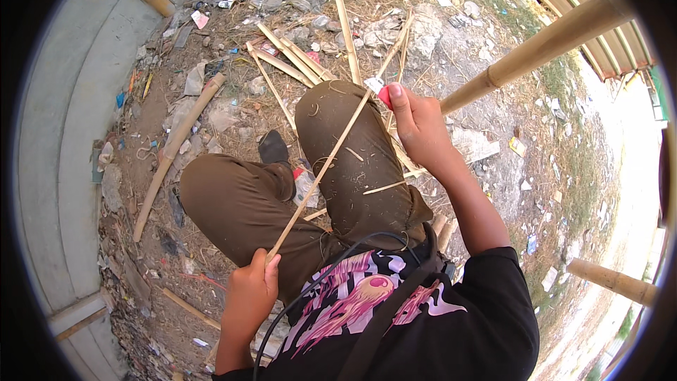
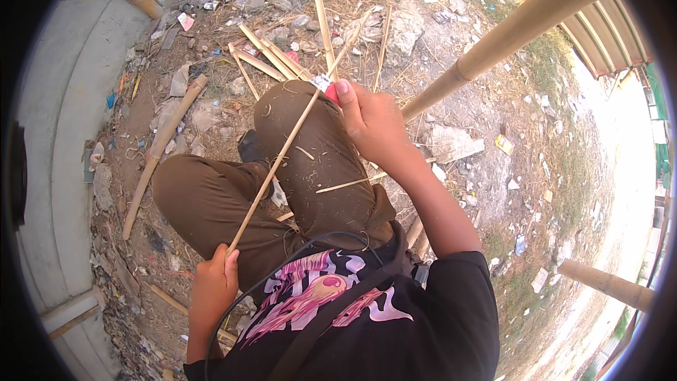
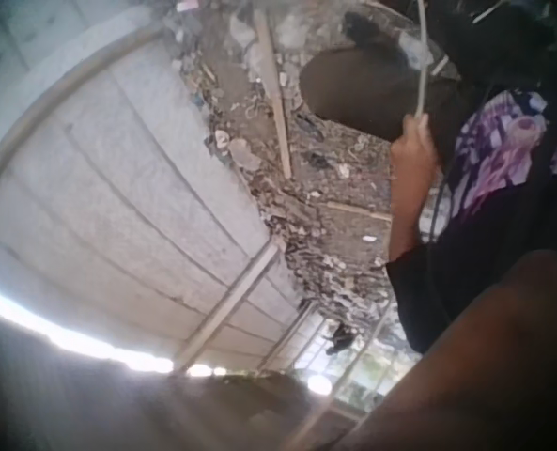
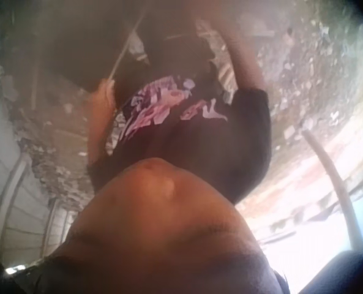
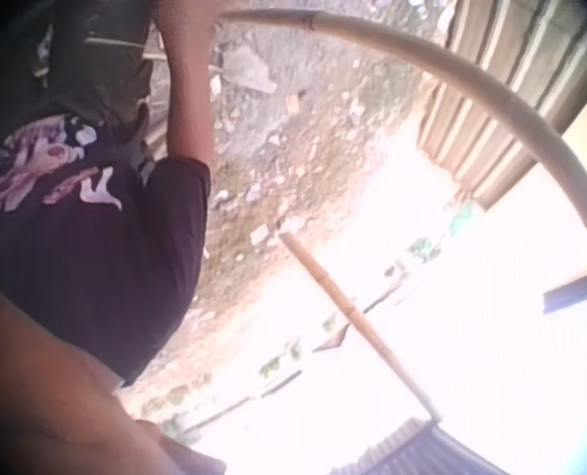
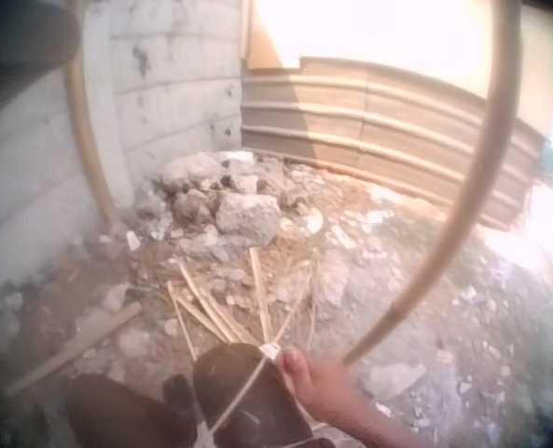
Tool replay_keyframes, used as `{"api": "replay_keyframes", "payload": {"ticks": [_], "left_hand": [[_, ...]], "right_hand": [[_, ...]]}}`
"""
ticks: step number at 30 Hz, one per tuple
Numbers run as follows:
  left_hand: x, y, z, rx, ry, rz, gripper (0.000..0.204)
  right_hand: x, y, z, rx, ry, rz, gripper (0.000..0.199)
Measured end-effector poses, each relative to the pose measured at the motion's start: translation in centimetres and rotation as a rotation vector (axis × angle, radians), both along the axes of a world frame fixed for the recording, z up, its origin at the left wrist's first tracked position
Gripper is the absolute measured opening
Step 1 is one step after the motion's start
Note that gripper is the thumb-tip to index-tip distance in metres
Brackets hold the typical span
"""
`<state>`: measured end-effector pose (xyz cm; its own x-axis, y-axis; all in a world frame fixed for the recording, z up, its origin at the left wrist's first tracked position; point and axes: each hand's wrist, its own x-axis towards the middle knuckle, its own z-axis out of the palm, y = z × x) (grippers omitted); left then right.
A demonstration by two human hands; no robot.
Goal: The person sits on the ground and uses a red utility knife to shave and smooth a thin bamboo stick. They hold the stick with their left hand and scrape along its length with the knife in their right hand, occasionally rotating the stick to work on different sides.
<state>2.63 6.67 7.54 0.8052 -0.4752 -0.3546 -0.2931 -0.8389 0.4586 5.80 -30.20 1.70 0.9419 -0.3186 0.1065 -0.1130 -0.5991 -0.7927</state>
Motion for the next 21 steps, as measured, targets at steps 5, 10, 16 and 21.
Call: {"api": "replay_keyframes", "payload": {"ticks": [5, 10, 16, 21], "left_hand": [[-0.4, 2.4, 1.2, -0.020, 0.220, 0.064, 0.029], [-1.1, 4.2, -0.8, -0.128, 0.419, 0.111, 0.029], [-1.8, 3.5, -1.6, -0.128, 0.389, 0.134, 0.028], [-2.1, 2.4, -1.4, -0.125, 0.291, 0.121, 0.026]], "right_hand": [[1.4, -1.0, 0.0, -0.110, 0.085, -0.182, 0.050], [1.6, 1.4, 0.0, -0.192, 0.075, -0.230, 0.051], [1.5, 1.5, 0.7, -0.311, 0.126, -0.174, 0.053], [-1.9, 4.8, 1.6, -0.433, 0.195, 0.043, 0.051]]}}
